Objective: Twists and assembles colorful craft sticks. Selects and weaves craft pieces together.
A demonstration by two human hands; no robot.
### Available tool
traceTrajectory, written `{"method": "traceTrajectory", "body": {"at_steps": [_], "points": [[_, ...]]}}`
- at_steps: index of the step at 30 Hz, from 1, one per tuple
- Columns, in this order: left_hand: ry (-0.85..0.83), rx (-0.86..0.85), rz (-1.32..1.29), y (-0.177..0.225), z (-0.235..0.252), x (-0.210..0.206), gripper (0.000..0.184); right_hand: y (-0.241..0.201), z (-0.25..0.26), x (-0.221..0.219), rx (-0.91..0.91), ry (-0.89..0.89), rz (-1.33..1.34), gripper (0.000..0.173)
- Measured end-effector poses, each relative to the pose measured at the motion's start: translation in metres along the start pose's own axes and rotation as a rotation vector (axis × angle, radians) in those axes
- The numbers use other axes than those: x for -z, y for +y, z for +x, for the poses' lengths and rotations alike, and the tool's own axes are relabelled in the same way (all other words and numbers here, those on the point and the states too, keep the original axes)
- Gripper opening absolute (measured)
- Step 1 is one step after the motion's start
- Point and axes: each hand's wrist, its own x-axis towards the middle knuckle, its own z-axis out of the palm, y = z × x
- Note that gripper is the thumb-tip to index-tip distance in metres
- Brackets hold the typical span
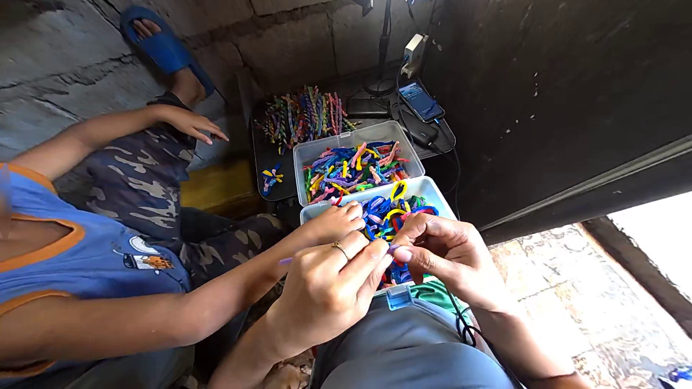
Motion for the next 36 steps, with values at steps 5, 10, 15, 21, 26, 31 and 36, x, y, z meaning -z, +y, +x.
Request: {"method": "traceTrajectory", "body": {"at_steps": [5,10,15,21,26,31,36], "points": [[-0.025,0.072,-0.133,0.001,0.002,0.002,0.025,0.002,0.002,0.005,-0.03,-0.036,0.127,0.008],[-0.044,0.102,-0.27,0.001,0.006,0.003,0.022,0.004,0.002,0.007,0.017,-0.02,0.14,0.006],[-0.069,0.112,-0.382,0.0,0.009,0.005,0.019,0.004,0.002,0.008,0.062,-0.023,0.153,0.007],[-0.13,0.089,-0.368,-0.001,0.011,0.007,0.022,0.003,0.001,0.006,0.246,0.001,-0.075,0.011],[-0.12,0.074,-0.3,-0.001,0.009,0.006,0.021,0.0,0.002,0.012,0.431,-0.032,-0.476,0.015],[-0.092,-0.014,0.01,0.002,0.005,0.007,0.022,0.006,0.004,0.004,0.562,-0.059,-0.931,0.014],[-0.196,-0.201,0.204,0.001,0.009,0.019,0.018,0.011,0.003,-0.008,0.441,-0.069,-0.724,0.025]]}}
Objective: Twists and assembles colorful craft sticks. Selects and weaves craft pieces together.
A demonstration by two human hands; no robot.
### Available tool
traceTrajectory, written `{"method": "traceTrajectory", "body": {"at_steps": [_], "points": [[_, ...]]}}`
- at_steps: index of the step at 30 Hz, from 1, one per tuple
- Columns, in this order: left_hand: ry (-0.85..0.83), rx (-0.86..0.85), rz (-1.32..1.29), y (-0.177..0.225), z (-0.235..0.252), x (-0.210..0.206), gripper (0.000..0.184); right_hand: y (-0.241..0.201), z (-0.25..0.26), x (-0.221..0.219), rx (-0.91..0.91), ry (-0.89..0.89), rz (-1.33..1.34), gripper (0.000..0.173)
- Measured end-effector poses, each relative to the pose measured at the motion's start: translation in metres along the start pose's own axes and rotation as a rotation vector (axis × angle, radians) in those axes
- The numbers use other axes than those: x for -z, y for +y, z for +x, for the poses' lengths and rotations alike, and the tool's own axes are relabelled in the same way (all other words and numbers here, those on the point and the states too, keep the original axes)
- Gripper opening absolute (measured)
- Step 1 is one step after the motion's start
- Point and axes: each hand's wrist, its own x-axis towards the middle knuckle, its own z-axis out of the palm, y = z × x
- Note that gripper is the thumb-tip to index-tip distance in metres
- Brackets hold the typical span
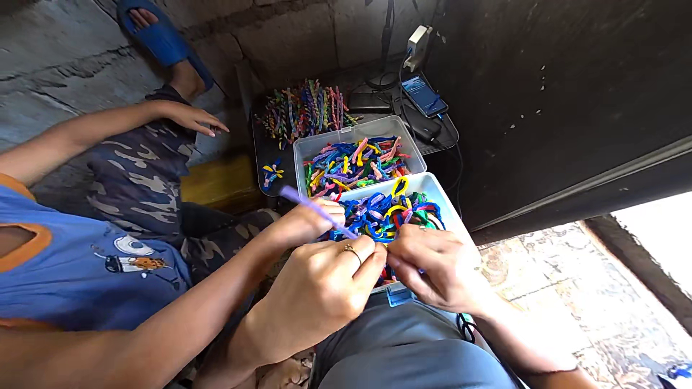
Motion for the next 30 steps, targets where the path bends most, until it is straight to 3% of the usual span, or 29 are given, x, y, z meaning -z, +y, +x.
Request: {"method": "traceTrajectory", "body": {"at_steps": [4,6,7,11,15,19,21,23,26,28,30], "points": [[0.049,-0.103,0.195,0.004,0.005,0.0,0.02,-0.008,0.001,-0.001,-0.652,-0.005,1.098,0.031],[0.088,-0.118,0.192,0.002,0.004,-0.005,0.02,-0.005,0.004,0.003,-0.8,-0.034,1.433,0.033],[0.112,-0.106,0.147,-0.001,0.003,-0.009,0.019,-0.003,0.004,0.005,-0.787,-0.047,1.449,0.031],[0.159,0.049,-0.224,-0.01,-0.003,-0.013,0.02,0.004,0.0,0.007,-0.434,-0.042,0.95,0.012],[0.092,0.113,-0.658,-0.007,-0.001,-0.004,0.024,0.003,0.002,0.016,-0.094,-0.011,0.691,0.018],[-0.049,0.091,-0.976,-0.008,0.005,0.001,0.023,-0.003,0.003,0.023,0.023,0.004,0.654,0.013],[-0.1,0.083,-1.029,-0.007,0.008,-0.001,0.024,-0.007,0.002,0.025,0.05,0.032,0.51,0.015],[-0.068,0.093,-0.911,-0.006,0.009,-0.004,0.025,-0.012,-0.001,0.024,0.071,0.069,0.223,0.016],[0.1,0.063,-0.352,0.002,0.009,-0.014,0.021,-0.009,-0.003,0.015,0.036,0.194,-0.155,0.015],[0.175,0.007,-0.058,0.007,0.01,-0.02,0.016,-0.006,-0.004,0.011,-0.045,0.226,-0.14,0.019],[0.225,-0.039,0.067,0.01,0.011,-0.024,0.015,-0.006,-0.004,0.012,-0.14,0.221,0.03,0.023]]}}
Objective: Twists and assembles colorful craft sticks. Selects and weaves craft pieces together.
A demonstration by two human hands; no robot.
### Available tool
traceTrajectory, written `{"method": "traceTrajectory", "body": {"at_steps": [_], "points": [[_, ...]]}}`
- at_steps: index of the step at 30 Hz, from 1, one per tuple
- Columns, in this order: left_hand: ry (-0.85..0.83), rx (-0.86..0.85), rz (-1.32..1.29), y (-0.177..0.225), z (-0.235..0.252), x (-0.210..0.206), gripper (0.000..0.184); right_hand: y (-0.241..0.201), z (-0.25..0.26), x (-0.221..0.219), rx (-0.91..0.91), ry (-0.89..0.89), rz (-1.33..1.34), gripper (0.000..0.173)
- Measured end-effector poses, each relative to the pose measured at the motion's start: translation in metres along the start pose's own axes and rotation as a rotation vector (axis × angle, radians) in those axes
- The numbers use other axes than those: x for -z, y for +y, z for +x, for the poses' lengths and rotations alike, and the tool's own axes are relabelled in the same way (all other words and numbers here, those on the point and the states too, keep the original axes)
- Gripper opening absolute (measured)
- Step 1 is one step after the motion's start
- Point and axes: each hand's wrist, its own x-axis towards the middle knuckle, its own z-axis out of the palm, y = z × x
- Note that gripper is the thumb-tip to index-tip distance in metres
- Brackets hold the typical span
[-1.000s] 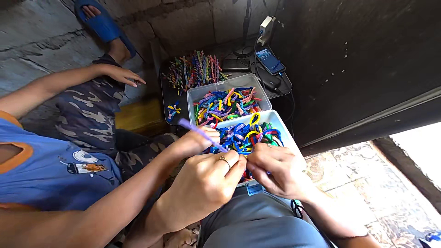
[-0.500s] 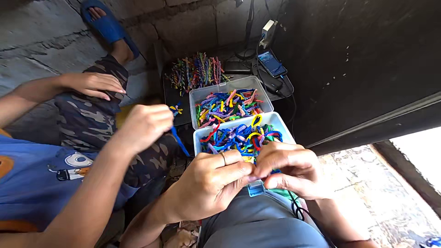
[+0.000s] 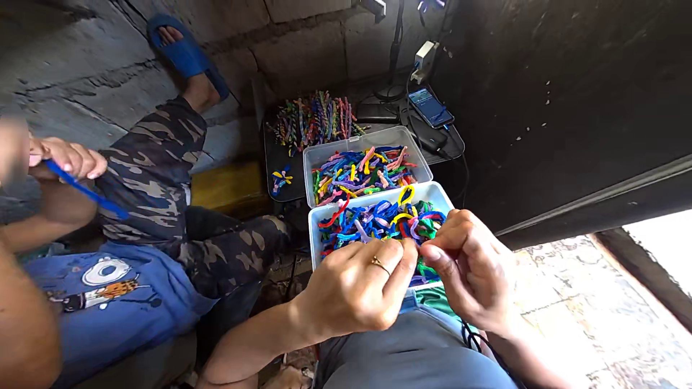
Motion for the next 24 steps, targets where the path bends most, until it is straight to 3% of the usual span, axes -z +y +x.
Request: {"method": "traceTrajectory", "body": {"at_steps": [2,5,8,10,14,21,24], "points": [[0.009,0.013,-0.039,0.0,0.001,-0.003,0.015,0.0,0.0,0.001,-0.145,0.0,0.264,0.024],[-0.116,0.219,-0.476,-0.009,0.006,-0.002,0.026,0.004,0.003,0.005,-0.267,-0.06,0.557,0.023],[-0.286,0.381,-1.066,-0.024,0.009,0.002,0.026,0.008,0.007,0.011,-0.238,-0.197,0.607,0.014],[-0.354,0.431,-1.371,-0.027,0.01,0.001,0.022,0.012,0.009,0.012,-0.174,-0.261,0.706,0.018],[-0.475,0.52,-1.724,-0.026,0.009,-0.002,0.019,0.018,0.01,0.01,0.004,-0.182,0.713,0.013],[-0.582,0.507,-1.844,-0.022,0.008,-0.005,0.021,0.009,0.008,0.017,0.13,-0.13,0.504,0.013],[-0.399,0.463,-1.504,-0.018,0.007,-0.005,0.022,0.006,0.005,0.02,0.106,-0.068,0.25,0.018]]}}
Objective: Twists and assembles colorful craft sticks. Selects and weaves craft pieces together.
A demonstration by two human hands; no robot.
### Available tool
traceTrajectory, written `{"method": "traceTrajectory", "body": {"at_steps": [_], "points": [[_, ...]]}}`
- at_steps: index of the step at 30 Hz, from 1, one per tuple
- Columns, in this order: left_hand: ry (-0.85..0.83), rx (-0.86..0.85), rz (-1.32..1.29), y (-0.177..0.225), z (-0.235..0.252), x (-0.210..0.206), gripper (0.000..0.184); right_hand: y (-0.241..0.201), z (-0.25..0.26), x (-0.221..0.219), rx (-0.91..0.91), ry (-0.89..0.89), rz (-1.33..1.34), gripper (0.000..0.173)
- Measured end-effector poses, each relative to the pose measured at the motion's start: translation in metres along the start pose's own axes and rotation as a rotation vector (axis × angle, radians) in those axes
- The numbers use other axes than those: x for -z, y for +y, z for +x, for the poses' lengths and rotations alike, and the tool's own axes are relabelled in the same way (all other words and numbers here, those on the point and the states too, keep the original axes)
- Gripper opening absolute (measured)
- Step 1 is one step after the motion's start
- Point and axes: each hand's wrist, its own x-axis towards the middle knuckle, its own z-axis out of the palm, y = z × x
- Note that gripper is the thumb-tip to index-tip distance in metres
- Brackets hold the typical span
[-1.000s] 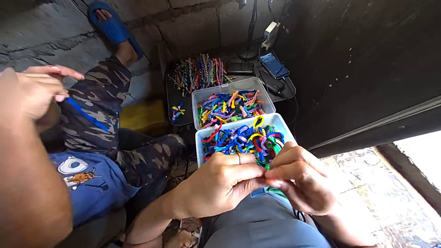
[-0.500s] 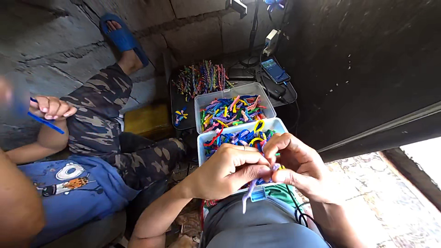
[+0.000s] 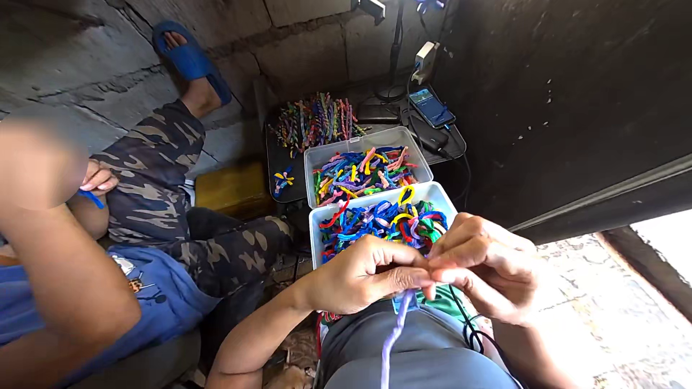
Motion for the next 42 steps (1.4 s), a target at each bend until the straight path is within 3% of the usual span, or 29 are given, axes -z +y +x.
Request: {"method": "traceTrajectory", "body": {"at_steps": [4,6,9,12,15,19,22,27,29,31,35,37,38,40,42], "points": [[0.353,-0.333,1.047,-0.012,0.0,-0.011,0.023,0.004,-0.003,-0.011,-0.05,0.121,-0.252,0.02],[0.424,-0.435,1.35,-0.02,-0.001,-0.013,0.018,0.006,-0.004,-0.015,-0.075,0.149,-0.275,0.02],[0.429,-0.383,1.273,-0.022,-0.002,-0.012,0.02,0.005,-0.003,-0.018,-0.145,0.139,-0.221,0.02],[0.289,-0.19,0.677,-0.01,-0.004,-0.006,0.027,0.004,0.0,-0.008,-0.213,0.02,0.038,0.02],[0.063,-0.065,0.151,-0.004,-0.006,0.003,0.023,0.007,0.003,-0.002,-0.169,-0.137,0.346,0.021],[-0.076,-0.012,-0.071,-0.003,-0.003,0.002,0.021,0.008,0.003,-0.004,-0.034,-0.111,0.373,0.013],[-0.002,-0.071,0.114,-0.002,-0.004,-0.001,0.022,0.006,0.001,-0.006,-0.036,-0.029,0.248,0.016],[0.41,-0.288,1.11,-0.01,-0.009,-0.021,0.025,0.006,-0.006,-0.017,-0.079,0.13,-0.077,0.021],[0.479,-0.349,1.297,-0.016,-0.01,-0.027,0.021,0.004,-0.007,-0.021,-0.08,0.157,-0.146,0.022],[0.463,-0.322,1.173,-0.016,-0.01,-0.028,0.023,0.003,-0.007,-0.021,-0.106,0.147,-0.109,0.023],[0.179,-0.118,0.39,-0.001,-0.012,-0.013,0.027,0.006,0.0,-0.01,-0.211,-0.079,0.302,0.027],[0.044,-0.049,0.029,-0.001,-0.01,-0.007,0.022,0.009,0.002,-0.009,-0.194,-0.173,0.468,0.035],[-0.018,-0.015,-0.118,-0.002,-0.009,-0.005,0.02,0.01,0.003,-0.009,-0.163,-0.187,0.512,0.03],[-0.119,0.04,-0.297,-0.003,-0.007,-0.003,0.02,0.013,0.004,-0.008,-0.086,-0.177,0.552,0.017],[-0.139,0.041,-0.298,-0.005,-0.004,-0.005,0.021,0.013,0.003,-0.007,-0.042,-0.129,0.529,0.011]]}}
